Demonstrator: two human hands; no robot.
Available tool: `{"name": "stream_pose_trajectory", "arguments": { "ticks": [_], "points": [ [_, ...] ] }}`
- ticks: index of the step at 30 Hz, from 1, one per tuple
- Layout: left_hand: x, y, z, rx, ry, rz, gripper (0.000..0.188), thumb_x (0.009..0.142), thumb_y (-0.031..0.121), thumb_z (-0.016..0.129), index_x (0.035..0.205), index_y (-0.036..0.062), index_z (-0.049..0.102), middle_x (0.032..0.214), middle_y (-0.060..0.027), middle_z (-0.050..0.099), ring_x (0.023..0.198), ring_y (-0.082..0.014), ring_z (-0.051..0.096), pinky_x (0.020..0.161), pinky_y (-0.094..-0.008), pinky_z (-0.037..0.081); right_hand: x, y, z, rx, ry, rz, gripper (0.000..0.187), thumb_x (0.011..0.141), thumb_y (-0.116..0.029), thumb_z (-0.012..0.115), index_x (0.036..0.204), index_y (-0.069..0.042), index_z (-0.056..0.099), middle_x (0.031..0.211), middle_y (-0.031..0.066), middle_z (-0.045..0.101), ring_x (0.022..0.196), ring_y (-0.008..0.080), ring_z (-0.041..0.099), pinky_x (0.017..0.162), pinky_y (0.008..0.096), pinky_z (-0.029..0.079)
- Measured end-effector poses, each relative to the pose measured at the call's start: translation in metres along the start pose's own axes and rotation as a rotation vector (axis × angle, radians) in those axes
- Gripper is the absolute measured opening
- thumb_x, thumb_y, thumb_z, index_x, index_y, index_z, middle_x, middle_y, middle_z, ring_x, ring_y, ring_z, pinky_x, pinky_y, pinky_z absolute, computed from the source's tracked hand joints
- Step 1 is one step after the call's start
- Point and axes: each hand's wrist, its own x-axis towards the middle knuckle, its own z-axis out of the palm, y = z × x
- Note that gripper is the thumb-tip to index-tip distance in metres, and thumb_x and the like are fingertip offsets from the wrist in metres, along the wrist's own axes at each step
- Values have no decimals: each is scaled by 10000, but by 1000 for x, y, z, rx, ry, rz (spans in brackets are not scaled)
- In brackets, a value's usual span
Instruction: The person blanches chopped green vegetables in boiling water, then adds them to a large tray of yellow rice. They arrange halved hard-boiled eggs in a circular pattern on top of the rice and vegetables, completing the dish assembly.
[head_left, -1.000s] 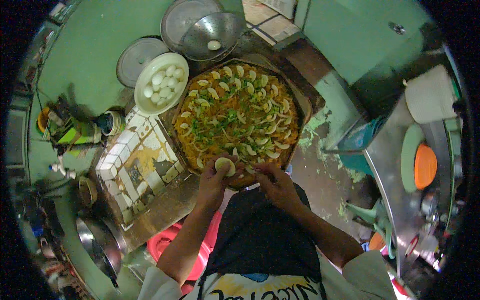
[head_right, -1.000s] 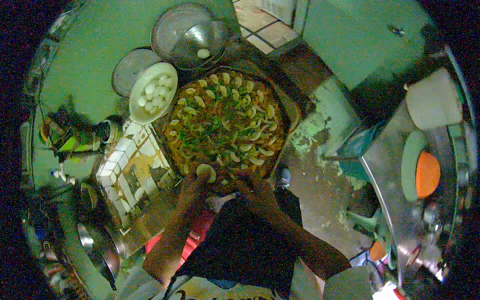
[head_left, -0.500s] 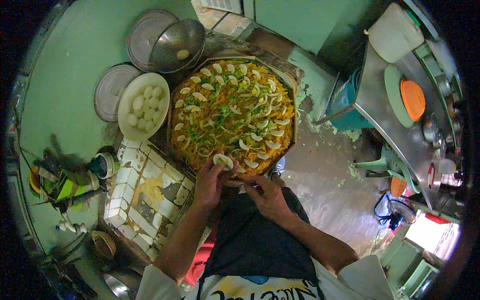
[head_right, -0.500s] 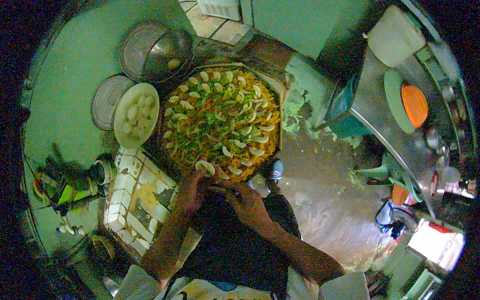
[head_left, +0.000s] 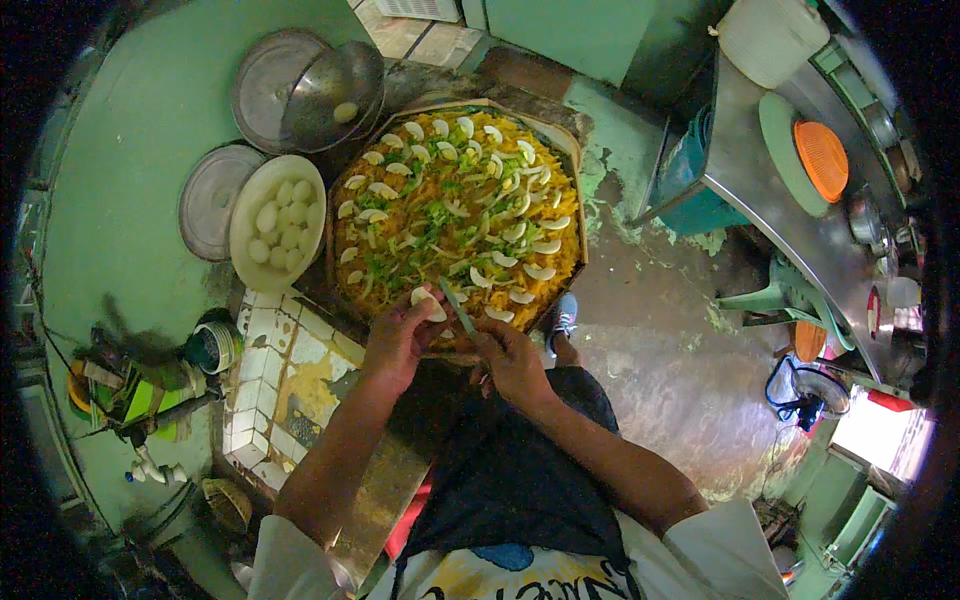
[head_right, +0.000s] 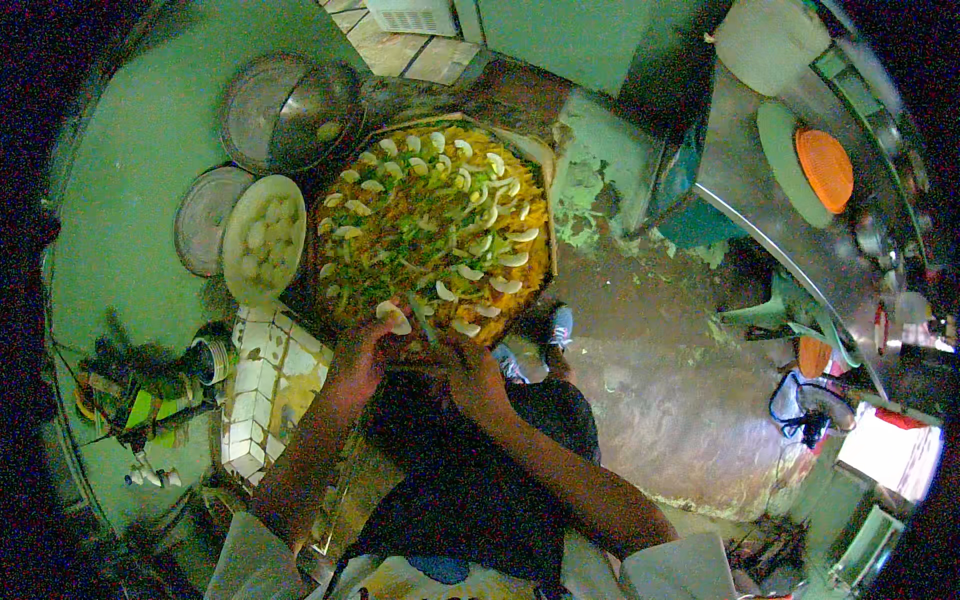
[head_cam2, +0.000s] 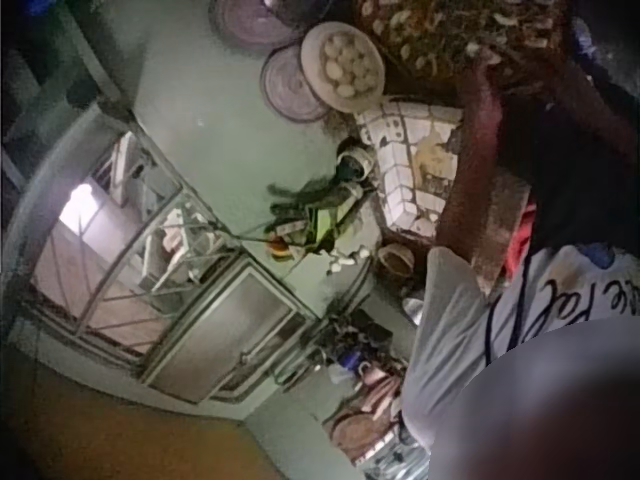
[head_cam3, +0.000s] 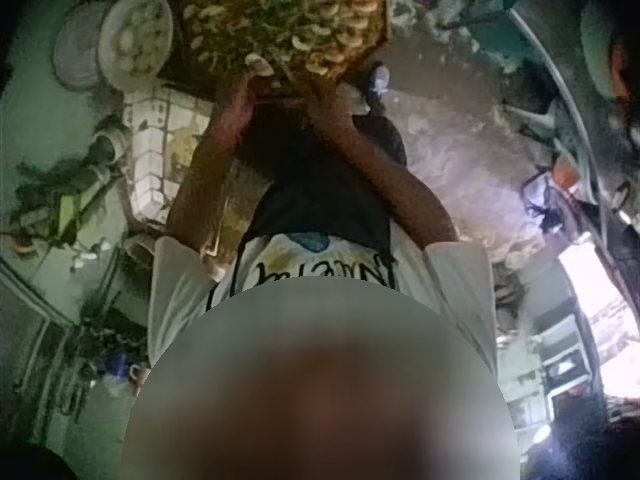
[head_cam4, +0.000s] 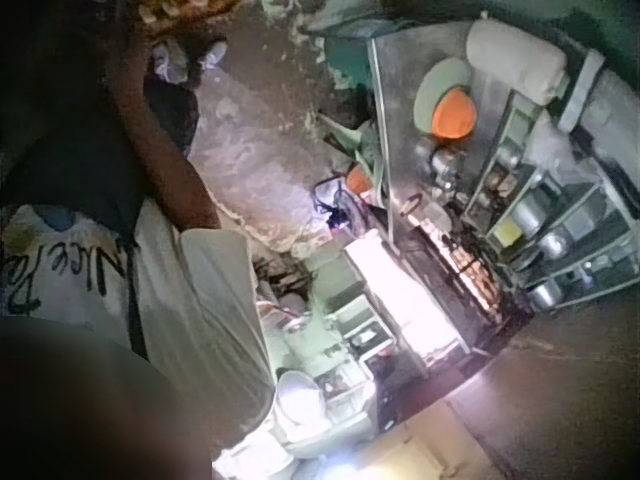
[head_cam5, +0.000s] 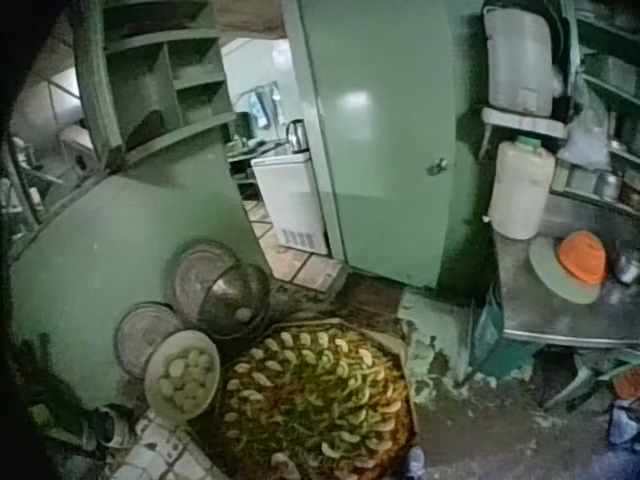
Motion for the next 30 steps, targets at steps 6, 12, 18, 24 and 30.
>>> {"name": "stream_pose_trajectory", "arguments": {
  "ticks": [6,12,18,24,30],
  "points": [
    [-9,-13,-6,-132,-26,7,371,881,125,581,1207,-13,471,1085,-119,601,1016,-253,614,901,-337,508,-28,5,6,-196,-82,-161,280,937,-151,540,1187,-27,519,916,57,607,669,94,536,575,244,461],
    [-16,2,-20,-49,-35,-28,295,862,130,607,1119,6,537,1009,-92,617,1001,-235,615,889,-339,508,-8,38,25,-160,-28,-179,281,938,-162,548,1175,-18,505,933,69,609,669,106,547,580,254,455],
    [-8,17,-26,33,3,3,281,846,126,621,1096,10,563,1046,-83,612,936,-201,616,853,-316,523,12,17,45,226,-24,27,268,962,-177,498,1171,-9,491,936,89,612,589,122,555,471,246,442],
    [-18,6,-27,-84,73,36,336,860,133,593,1161,-3,534,1082,-95,604,1005,-216,612,865,-319,513,-19,8,37,28,-133,-49,268,950,-180,527,1165,-22,500,846,49,568,595,97,516,480,235,420],
    [-20,20,-47,177,-26,73,314,866,120,571,1157,7,540,1096,-110,616,1050,-242,609,896,-346,505,1,52,59,-1,-92,-130,252,934,-170,560,1151,-52,512,803,14,535,636,82,495,517,233,415]
  ]
}}
